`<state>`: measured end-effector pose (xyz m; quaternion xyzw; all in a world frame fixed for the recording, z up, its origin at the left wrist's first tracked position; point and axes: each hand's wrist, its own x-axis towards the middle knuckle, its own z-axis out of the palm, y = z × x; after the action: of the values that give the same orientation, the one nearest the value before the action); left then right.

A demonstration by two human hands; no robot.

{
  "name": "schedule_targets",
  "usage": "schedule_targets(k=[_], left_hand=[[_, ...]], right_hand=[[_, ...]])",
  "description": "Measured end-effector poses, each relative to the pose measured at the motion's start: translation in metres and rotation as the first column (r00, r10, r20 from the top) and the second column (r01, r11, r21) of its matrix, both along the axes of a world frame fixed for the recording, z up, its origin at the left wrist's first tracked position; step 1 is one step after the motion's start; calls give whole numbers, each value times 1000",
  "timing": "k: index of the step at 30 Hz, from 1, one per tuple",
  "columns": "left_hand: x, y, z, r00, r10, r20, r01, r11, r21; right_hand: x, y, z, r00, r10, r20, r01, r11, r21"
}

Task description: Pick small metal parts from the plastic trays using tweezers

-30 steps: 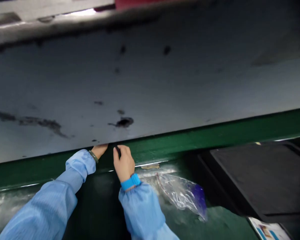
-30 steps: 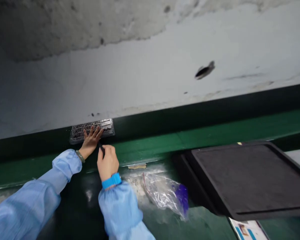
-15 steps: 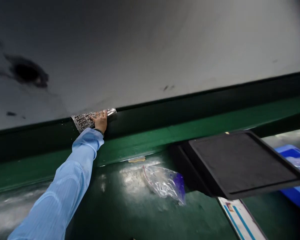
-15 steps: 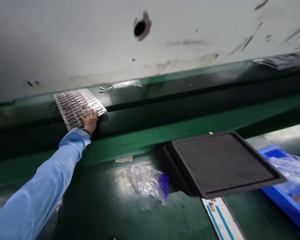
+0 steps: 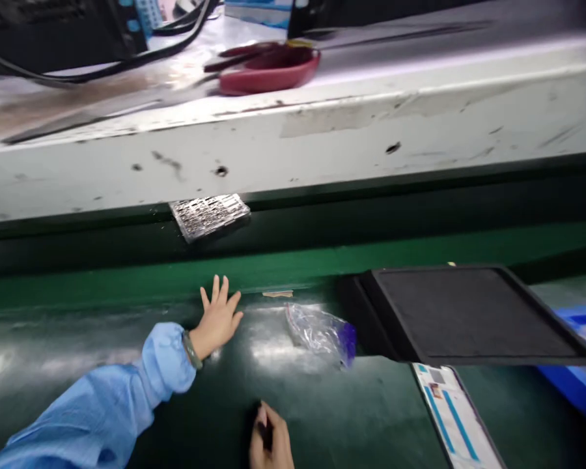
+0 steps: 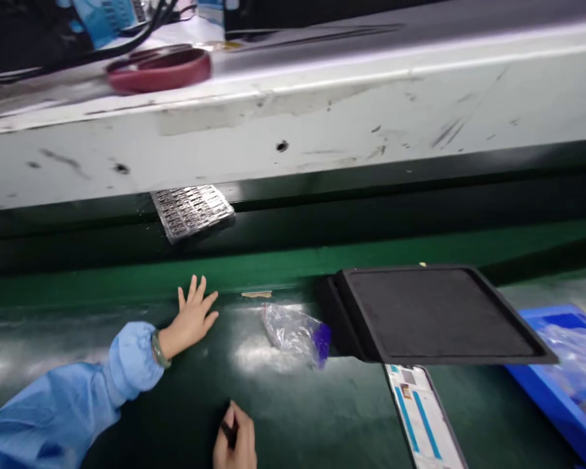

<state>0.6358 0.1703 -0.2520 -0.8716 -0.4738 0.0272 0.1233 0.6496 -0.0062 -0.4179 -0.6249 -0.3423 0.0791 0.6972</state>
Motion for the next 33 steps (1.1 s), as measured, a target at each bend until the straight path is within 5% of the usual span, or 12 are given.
schedule_targets(k=[4,7,10,12,16,19,21,23,25,29,33], left_hand=[[-52,-107,-17,988,119,95,-106,985,-134],[-99,-171,-33,984,76,159,-49,984,-170],[-142,-219,-48,978,-17,208,50,987,-152],[-166,-236,-53,972,37,233,-15,996,-92],[-211,-234,-45,917,258,303,-314,937,154],[-248,-207,-30,776,420,470,-595,735,326],[-269,-186,-22,628,529,571,-763,563,318],[-283,-167,-16,519,600,608,-846,463,265],[-288,-156,-13,492,622,609,-860,456,228],[-286,-156,-10,522,596,610,-826,531,188],[-268,-159,-9,577,518,632,-735,666,125]], right_hand=[[7,4,-2,986,53,157,-50,998,-24],[2,8,3,988,1,156,11,997,-79],[-4,9,9,984,-17,176,32,996,-84],[-6,9,10,980,10,198,2,998,-64],[-6,12,4,972,49,231,-29,996,-87],[-6,16,-1,965,65,255,-33,991,-126],[-7,19,-1,951,90,295,-51,989,-139],[-7,21,0,936,118,332,-63,983,-172],[-8,22,2,929,135,343,-59,973,-224],[-9,22,5,940,133,315,-39,957,-287],[-8,20,0,936,120,331,-24,960,-280]])
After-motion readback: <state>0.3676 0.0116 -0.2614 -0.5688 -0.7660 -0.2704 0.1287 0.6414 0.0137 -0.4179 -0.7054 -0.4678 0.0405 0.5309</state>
